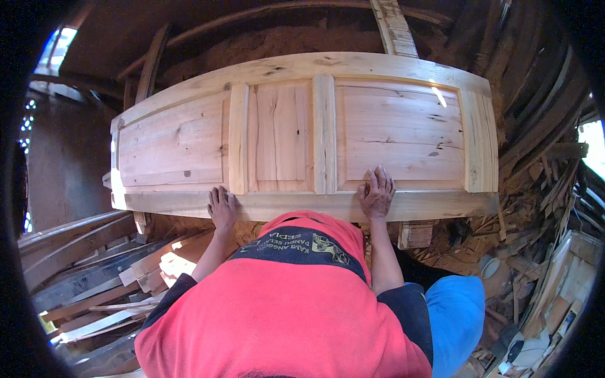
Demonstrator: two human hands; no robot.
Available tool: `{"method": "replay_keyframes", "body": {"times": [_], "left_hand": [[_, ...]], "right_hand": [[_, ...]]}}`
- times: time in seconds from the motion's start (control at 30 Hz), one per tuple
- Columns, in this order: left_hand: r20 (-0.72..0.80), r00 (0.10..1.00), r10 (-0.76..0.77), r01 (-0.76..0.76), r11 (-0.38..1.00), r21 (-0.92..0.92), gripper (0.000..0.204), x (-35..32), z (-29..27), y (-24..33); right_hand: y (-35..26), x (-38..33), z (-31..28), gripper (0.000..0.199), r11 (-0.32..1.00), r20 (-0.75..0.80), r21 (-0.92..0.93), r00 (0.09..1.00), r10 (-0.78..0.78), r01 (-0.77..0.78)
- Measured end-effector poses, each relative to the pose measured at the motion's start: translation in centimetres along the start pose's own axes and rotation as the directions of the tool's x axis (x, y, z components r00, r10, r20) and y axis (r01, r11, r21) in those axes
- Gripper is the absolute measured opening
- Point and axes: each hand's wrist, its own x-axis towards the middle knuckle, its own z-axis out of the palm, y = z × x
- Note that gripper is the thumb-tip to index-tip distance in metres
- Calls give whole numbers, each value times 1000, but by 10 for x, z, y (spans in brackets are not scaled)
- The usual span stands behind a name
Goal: The person hammers a small block of wood onto a larger wooden door panel and then uses a long metal clamp to secure the door's frame pieces together.
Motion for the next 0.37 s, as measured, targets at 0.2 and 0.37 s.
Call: {"method": "replay_keyframes", "body": {"times": [0.2, 0.37], "left_hand": [[14, 1000, -5, 5, 1000, -7, 65, 1, -7, 3], [33, 999, -25, 25, 999, -19, 67, 3, -7, 2]], "right_hand": [[1, -2, 2, 50, 1000, -16, 5, 1000, -5, 5], [2, -1, 2, 51, 1000, -6, 12, 1000, -6, 6]]}}
